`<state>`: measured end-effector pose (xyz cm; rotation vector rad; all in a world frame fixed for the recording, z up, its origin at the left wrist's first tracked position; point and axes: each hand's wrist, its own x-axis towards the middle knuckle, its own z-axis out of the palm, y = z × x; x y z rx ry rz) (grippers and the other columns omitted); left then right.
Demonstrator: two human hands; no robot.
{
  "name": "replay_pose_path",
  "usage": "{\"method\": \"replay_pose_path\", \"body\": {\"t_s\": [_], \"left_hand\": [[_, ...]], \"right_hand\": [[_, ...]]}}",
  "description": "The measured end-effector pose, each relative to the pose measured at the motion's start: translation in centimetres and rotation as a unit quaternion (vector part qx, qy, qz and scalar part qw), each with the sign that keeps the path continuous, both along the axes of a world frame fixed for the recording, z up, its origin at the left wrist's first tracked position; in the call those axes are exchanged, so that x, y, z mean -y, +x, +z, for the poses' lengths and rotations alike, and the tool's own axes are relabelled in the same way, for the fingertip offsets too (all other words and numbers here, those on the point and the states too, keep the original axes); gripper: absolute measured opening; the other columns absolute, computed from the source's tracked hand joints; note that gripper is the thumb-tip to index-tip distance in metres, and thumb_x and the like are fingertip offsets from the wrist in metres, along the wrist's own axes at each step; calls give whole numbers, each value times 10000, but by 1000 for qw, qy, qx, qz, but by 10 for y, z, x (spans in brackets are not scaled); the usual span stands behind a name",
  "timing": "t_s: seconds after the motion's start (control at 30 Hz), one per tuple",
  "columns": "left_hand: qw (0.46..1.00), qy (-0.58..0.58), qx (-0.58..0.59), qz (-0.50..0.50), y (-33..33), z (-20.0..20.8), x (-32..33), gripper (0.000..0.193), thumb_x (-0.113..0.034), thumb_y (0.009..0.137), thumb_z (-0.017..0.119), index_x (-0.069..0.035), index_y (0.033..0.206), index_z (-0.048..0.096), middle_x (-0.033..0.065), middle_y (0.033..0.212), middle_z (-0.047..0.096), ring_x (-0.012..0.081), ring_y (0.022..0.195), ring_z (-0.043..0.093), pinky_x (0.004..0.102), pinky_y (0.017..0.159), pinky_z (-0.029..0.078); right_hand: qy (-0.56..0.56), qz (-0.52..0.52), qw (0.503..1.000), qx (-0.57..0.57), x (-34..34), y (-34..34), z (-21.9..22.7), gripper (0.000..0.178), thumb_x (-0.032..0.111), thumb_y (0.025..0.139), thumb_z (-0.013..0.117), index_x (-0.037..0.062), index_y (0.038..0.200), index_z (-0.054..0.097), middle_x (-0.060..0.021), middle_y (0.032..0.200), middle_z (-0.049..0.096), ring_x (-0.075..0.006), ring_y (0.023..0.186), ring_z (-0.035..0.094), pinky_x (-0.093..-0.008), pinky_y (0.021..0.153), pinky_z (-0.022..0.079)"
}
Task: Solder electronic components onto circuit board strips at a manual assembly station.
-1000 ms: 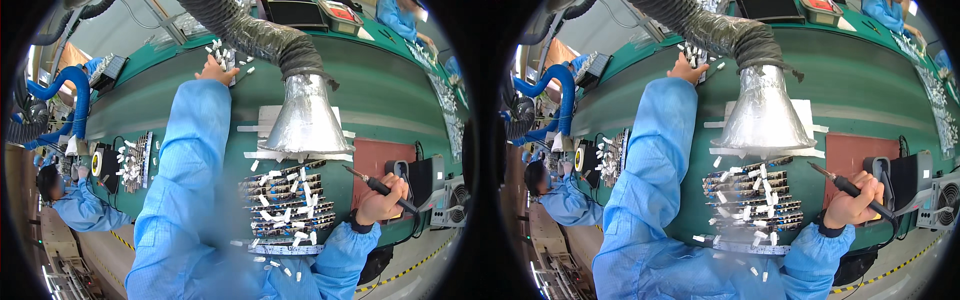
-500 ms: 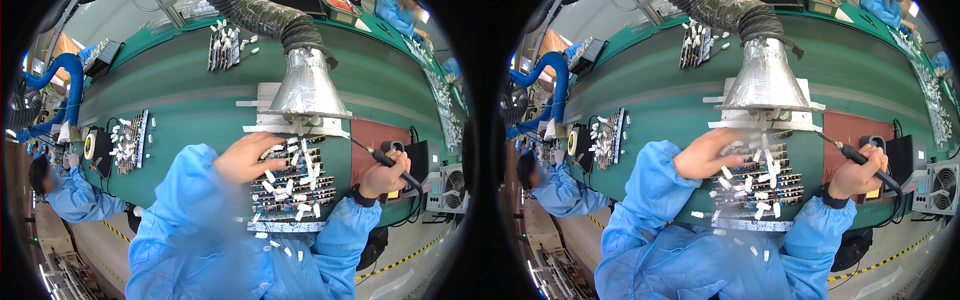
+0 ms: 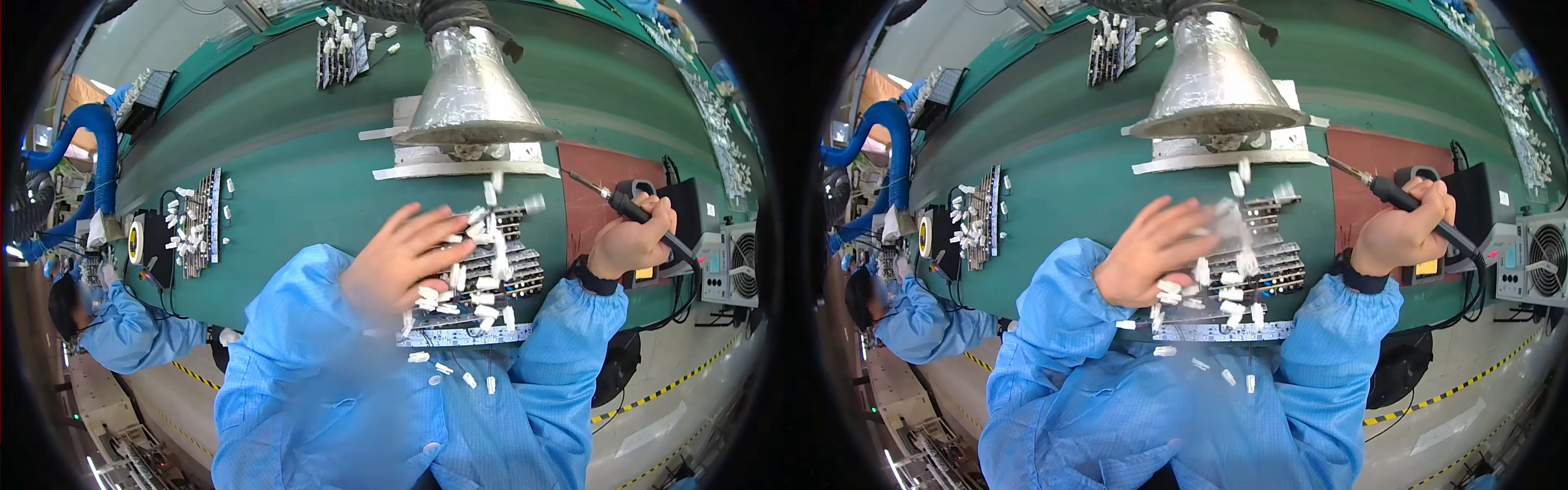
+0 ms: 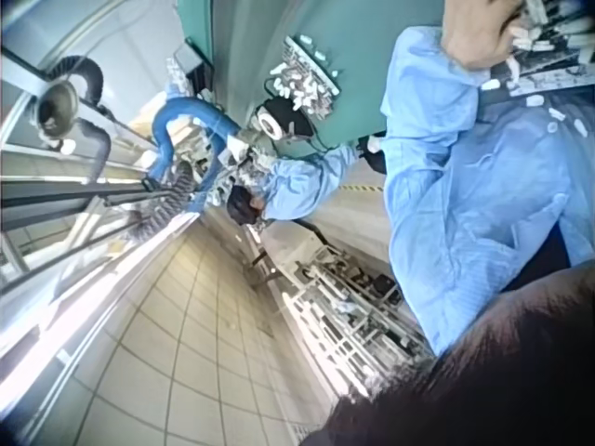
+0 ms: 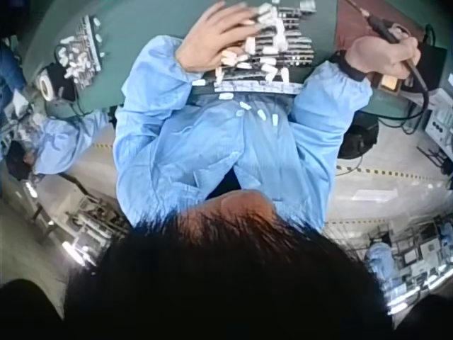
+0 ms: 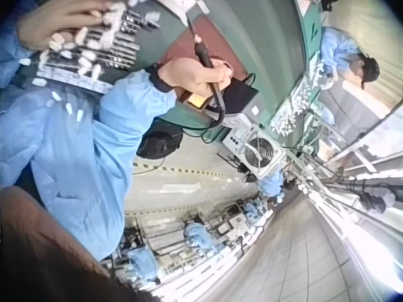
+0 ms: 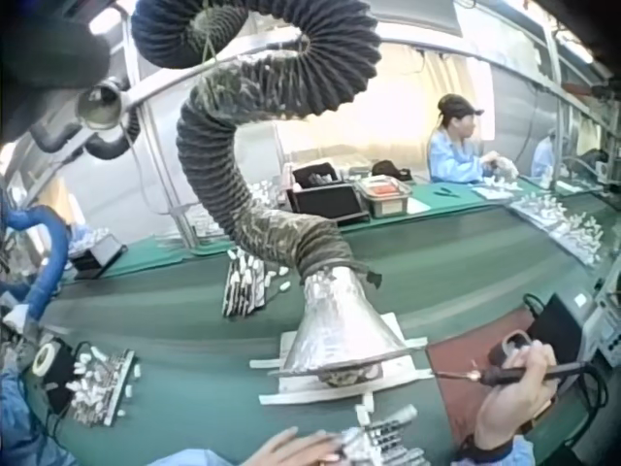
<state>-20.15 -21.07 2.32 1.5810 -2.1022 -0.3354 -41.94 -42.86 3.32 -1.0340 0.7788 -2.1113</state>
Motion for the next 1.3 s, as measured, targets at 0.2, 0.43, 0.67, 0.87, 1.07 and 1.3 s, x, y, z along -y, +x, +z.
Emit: {"method": "replay_pose_path", "body": {"t_s": [0.2, 0.43, 0.67, 0.87, 1.07, 1.3], "left_hand": [[983, 7, 159, -95, 2, 14, 3, 431, -312, 908, 576, -200, 1324, 571, 132, 1456, 446, 316, 1354, 413, 551, 1121, 247], [996, -23, -34, -75, -7, 18, 10, 565, -432, 930, 532, -77, 1370, 509, 196, 1410, 469, 361, 1284, 467, 493, 1074, 349], [984, 34, 55, -168, -15, 18, -2, 611, -455, 895, 604, -63, 1355, 514, 179, 1396, 489, 330, 1304, 467, 530, 1092, 312], [980, -160, -85, -83, 4, 18, -79, 264, -265, 810, 740, -45, 945, 685, 59, 771, 659, 240, 598, 589, 356, 546, 452], [992, 126, 6, 14, 1, 48, -125, 182, -108, 733, 774, -54, 866, 662, 50, 668, 597, 228, 554, 575, 341, 514, 446], [986, 35, 20, 159, -22, -5, -128, 364, -14, 603, 727, -26, 965, 687, 90, 818, 649, 243, 677, 626, 361, 571, 486]], "right_hand": [[3, -8, 1000, -4, -1, 0, 5, 256, 27, 901, 497, 26, 651, 439, -34, 667, 459, -146, 622, 451, -284, 625, 433], [8, -4, 1000, -4, 2, -2, 3, 253, 49, 898, 504, 24, 651, 455, -43, 661, 477, -160, 623, 475, -296, 639, 443], [10, -18, 1000, -6, 2, -6, 2, 247, 47, 894, 510, 18, 651, 478, -46, 666, 480, -162, 623, 484, -298, 645, 448], [-2, -2, 1000, -14, 6, -8, -2, 247, 46, 893, 511, 14, 650, 480, -48, 672, 486, -165, 621, 479, -308, 644, 447], [12, -45, 999, 5, 3, -5, 5, 217, 49, 897, 526, -17, 691, 500, -74, 694, 517, -181, 632, 505, -310, 638, 460], [41, -70, 995, 56, 0, -4, 10, 223, 89, 899, 540, -24, 709, 508, -78, 704, 533, -172, 611, 520, -274, 589, 455]]}}
